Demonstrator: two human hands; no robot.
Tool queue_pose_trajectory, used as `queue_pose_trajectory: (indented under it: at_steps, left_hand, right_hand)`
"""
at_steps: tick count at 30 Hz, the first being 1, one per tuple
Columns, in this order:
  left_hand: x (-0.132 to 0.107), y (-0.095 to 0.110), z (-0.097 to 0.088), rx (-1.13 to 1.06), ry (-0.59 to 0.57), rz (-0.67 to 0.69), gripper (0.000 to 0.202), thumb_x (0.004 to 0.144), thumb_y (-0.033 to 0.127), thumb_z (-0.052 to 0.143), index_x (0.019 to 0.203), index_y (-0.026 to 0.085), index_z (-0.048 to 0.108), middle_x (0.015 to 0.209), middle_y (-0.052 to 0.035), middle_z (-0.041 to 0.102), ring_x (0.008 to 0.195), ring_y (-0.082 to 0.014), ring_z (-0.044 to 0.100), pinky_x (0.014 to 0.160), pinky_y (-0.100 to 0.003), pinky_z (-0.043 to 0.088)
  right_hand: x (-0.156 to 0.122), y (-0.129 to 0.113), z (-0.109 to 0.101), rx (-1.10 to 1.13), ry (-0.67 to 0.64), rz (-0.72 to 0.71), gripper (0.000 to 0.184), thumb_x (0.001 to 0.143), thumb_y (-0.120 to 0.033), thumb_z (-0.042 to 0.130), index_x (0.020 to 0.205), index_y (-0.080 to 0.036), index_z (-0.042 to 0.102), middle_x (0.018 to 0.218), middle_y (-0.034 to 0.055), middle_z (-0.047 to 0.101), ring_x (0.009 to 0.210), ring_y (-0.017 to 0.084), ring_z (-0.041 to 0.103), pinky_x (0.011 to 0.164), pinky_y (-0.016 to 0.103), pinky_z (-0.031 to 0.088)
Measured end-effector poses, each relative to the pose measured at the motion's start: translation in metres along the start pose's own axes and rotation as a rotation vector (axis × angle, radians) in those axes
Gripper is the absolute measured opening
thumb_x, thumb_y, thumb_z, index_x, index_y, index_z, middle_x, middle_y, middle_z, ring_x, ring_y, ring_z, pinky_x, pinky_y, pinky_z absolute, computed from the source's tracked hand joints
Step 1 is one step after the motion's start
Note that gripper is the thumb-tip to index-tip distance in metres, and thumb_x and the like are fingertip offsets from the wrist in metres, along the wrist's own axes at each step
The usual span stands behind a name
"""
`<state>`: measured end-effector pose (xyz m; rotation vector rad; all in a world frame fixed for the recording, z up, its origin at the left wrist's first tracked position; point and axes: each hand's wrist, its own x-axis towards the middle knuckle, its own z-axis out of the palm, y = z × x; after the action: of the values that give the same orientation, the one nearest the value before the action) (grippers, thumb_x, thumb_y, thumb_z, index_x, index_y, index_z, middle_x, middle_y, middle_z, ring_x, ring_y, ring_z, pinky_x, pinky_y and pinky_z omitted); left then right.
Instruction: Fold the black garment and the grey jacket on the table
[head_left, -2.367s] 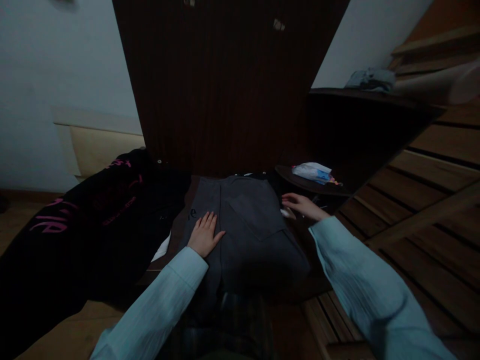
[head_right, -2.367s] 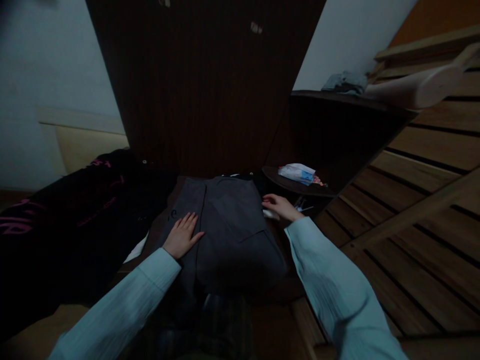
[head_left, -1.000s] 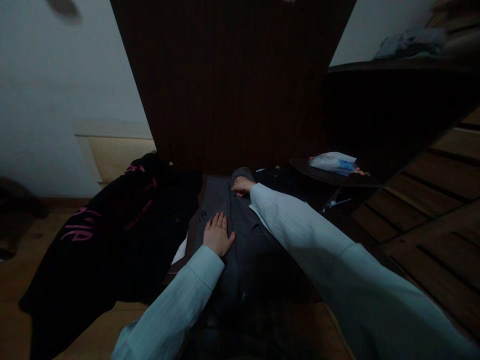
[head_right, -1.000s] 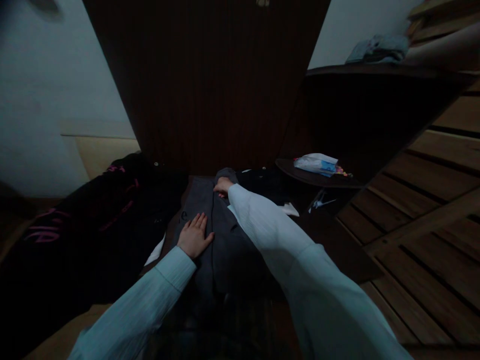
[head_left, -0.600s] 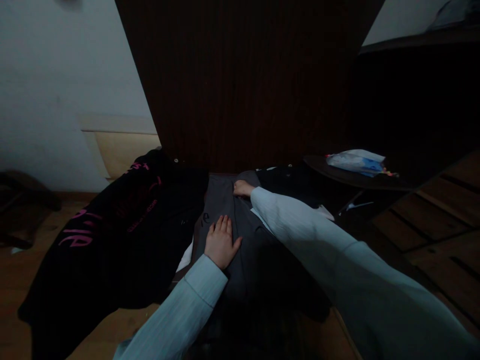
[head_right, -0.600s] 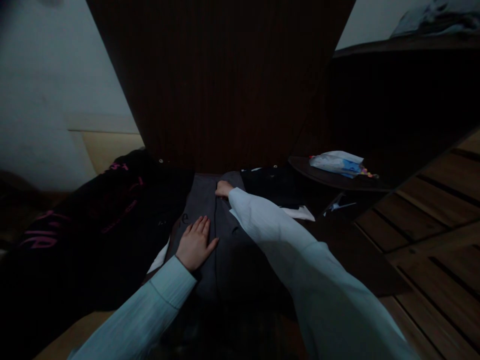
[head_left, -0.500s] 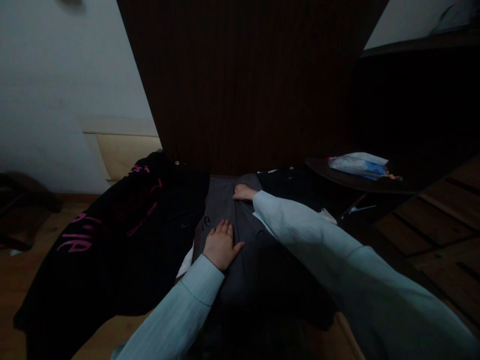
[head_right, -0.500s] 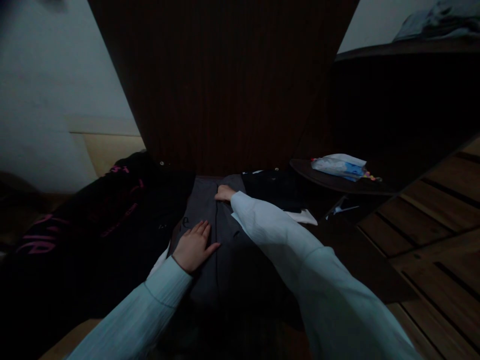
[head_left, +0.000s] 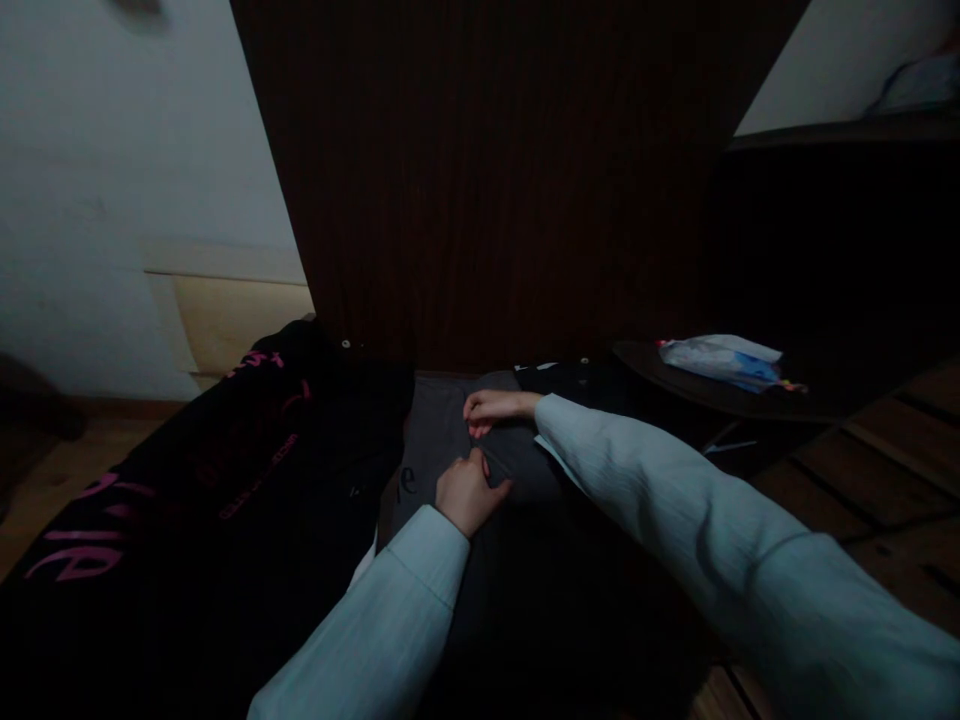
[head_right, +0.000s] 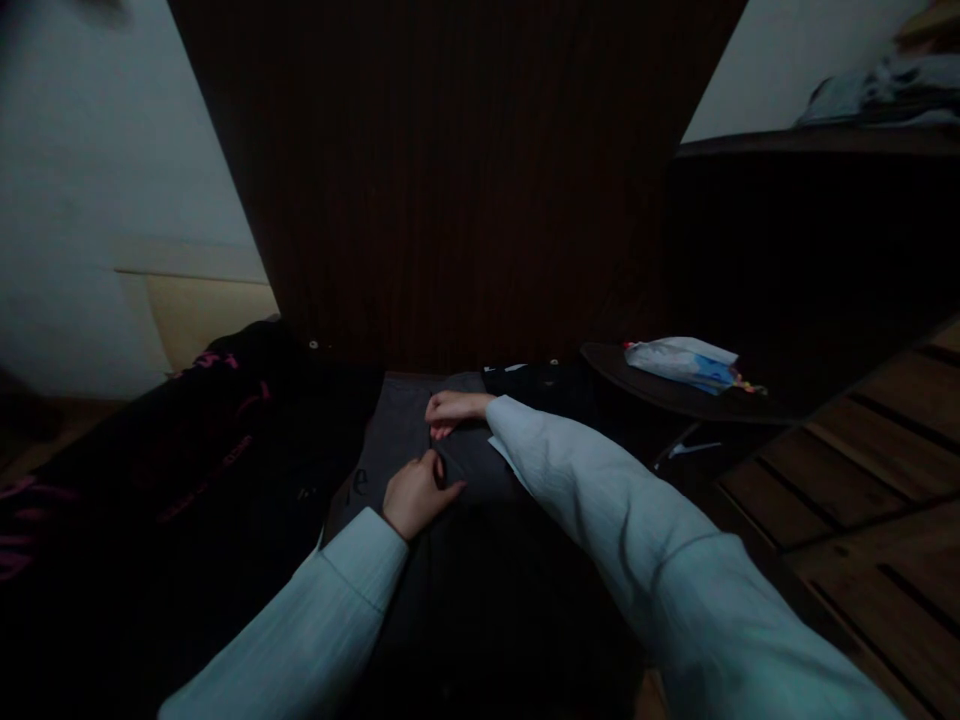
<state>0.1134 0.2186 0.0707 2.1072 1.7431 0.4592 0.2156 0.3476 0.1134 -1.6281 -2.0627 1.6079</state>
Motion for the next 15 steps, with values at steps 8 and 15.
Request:
queue_pose_trajectory:
  at_steps: [8, 15]
  left_hand:
    - [0.004, -0.005, 0.007, -0.082, 0.022, 0.085, 0.057, 0.072, 0.024, 0.053, 0.127, 0.021, 0.035, 0.092, -0.0042, 0.059, 0.084, -0.0171, 0.059, 0.071, -0.025, 0.044]
    - [0.005, -0.007, 0.008, 0.008, -0.009, 0.257, 0.029, 0.077, 0.01, 0.041, 0.1, 0.024, 0.054, 0.099, -0.004, 0.053, 0.094, -0.0153, 0.053, 0.079, -0.024, 0.043]
  right_hand:
    - [0.009, -0.011, -0.063, -0.793, 0.415, -0.334, 0.038, 0.065, 0.0, 0.054, 0.098, -0.016, 0.061, 0.104, 0.0072, 0.063, 0.099, 0.018, 0.056, 0.086, 0.026, 0.041]
    - [0.03, 0.0, -0.057, -0.812, 0.23, -0.225, 0.023, 0.067, -0.013, 0.061, 0.089, -0.018, 0.064, 0.1, 0.0048, 0.064, 0.096, 0.019, 0.056, 0.08, 0.024, 0.04]
